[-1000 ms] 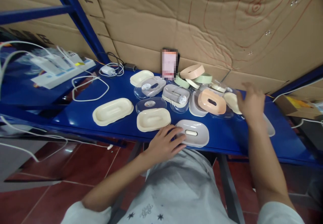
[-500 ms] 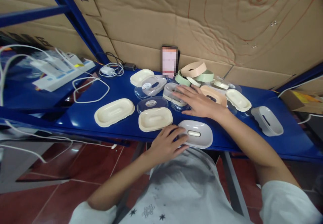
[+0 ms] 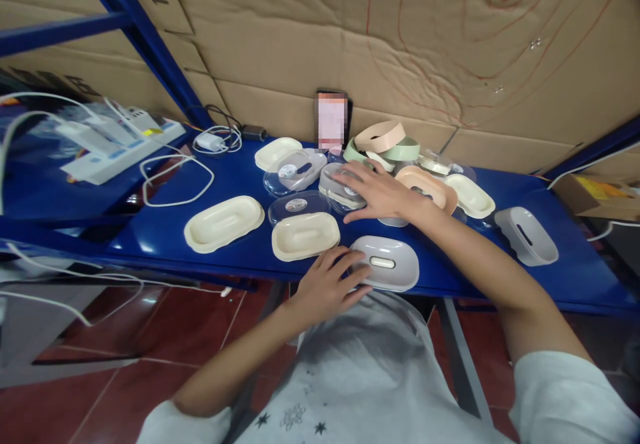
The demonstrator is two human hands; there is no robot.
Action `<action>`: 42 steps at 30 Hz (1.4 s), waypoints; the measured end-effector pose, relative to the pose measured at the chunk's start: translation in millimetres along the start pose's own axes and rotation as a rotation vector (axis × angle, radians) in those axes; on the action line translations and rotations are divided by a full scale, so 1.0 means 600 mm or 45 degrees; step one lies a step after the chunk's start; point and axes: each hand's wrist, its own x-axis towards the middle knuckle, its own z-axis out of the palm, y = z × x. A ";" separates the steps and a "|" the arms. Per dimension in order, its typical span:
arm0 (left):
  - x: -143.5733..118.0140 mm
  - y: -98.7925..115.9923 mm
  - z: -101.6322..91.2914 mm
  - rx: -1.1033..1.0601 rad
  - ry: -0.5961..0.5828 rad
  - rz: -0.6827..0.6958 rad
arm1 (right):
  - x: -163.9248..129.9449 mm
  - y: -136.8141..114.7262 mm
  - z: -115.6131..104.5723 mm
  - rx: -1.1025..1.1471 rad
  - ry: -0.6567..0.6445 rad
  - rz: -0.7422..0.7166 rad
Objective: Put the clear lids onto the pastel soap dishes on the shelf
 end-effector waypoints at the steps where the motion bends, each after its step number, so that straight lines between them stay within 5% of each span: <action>1: 0.000 0.000 0.000 -0.001 0.002 0.000 | 0.000 0.005 0.005 0.004 -0.027 -0.005; 4: 0.000 0.000 0.001 -0.003 0.007 0.003 | 0.000 0.012 0.004 0.018 -0.053 -0.031; 8: -0.001 -0.001 0.001 0.008 -0.010 0.006 | -0.018 -0.003 -0.035 0.042 0.149 -0.046; 13: -0.004 -0.003 0.003 -0.024 0.045 -0.015 | -0.118 -0.066 -0.066 -0.036 0.420 0.082; 18: -0.008 -0.001 0.014 -0.080 0.191 -0.079 | -0.240 -0.163 -0.024 -0.071 0.443 0.442; 23: -0.011 0.000 0.024 -0.092 0.206 -0.102 | -0.255 -0.226 0.020 -0.046 0.275 0.623; 28: -0.012 -0.004 0.019 -0.140 0.067 -0.109 | -0.237 -0.233 0.030 -0.012 0.292 0.536; 34: -0.014 -0.007 0.018 -0.214 0.075 -0.127 | -0.267 -0.221 0.038 -0.064 0.232 0.251; 42: -0.018 -0.014 0.019 -0.361 0.050 -0.190 | -0.275 -0.207 0.052 0.002 0.403 0.115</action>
